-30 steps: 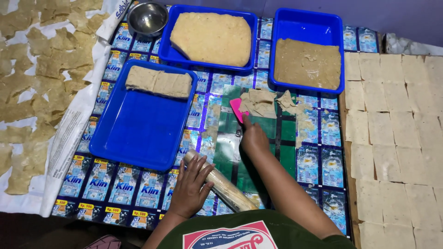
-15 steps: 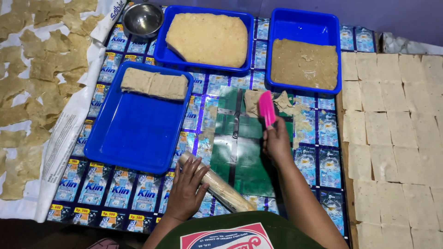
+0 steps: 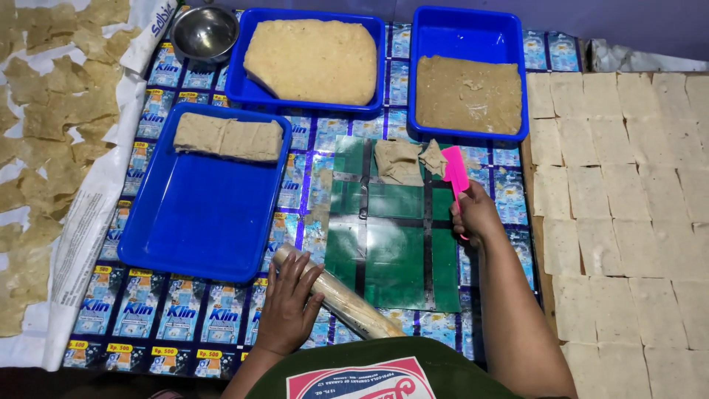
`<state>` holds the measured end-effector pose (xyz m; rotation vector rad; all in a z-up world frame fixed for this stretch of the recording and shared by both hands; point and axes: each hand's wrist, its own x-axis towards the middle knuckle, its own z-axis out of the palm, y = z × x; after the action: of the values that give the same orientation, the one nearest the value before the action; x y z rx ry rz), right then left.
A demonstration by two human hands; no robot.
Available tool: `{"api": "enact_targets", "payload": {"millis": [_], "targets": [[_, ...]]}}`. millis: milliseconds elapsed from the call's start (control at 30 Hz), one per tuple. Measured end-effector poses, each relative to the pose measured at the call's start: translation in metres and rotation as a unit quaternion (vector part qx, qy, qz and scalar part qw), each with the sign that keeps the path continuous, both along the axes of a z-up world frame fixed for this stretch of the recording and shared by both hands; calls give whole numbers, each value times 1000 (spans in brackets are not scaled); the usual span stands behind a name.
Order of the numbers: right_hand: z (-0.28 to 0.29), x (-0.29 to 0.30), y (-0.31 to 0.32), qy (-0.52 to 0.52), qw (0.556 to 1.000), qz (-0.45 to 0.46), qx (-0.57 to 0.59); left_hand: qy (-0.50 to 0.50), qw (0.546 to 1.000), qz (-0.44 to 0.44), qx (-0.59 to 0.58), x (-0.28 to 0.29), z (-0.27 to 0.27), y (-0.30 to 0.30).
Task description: Flattening dough with a rolling pin, cutting it into square pieces, and arranging them on a bamboo tray.
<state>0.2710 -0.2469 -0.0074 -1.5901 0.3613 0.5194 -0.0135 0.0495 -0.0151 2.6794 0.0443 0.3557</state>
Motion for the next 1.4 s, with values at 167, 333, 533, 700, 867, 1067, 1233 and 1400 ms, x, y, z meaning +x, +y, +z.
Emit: {"api": "enact_targets", "payload": {"millis": [167,333,533,700,867,1067,1233,1400], "targets": [[1,12,7,-40,997,60,-27,1,1000,4,5,-1,-1,-1],[-9,-10,38,-205,953,113,-190,5,1000,7,7,0,0,0],[-40,-49,76,-364,693,225,-580,5,1000,6,2,0,1,-1],[50,-34,58,-221,838,290,-406,-6,1000,4,-13,-3,6,-2],[53,0,58,-257,856,199,-401,-10,1000,1,-12,1,6,0],[5,5,67,-342,672,291,-589,-6,1000,3,-14,1,5,0],[-18,15,59,-373,635,299,-607,-12,1000,0,-9,2,-1,2],[26,8,32,-227,753,290,-546,8,1000,-3,15,-2,-13,4]]}}
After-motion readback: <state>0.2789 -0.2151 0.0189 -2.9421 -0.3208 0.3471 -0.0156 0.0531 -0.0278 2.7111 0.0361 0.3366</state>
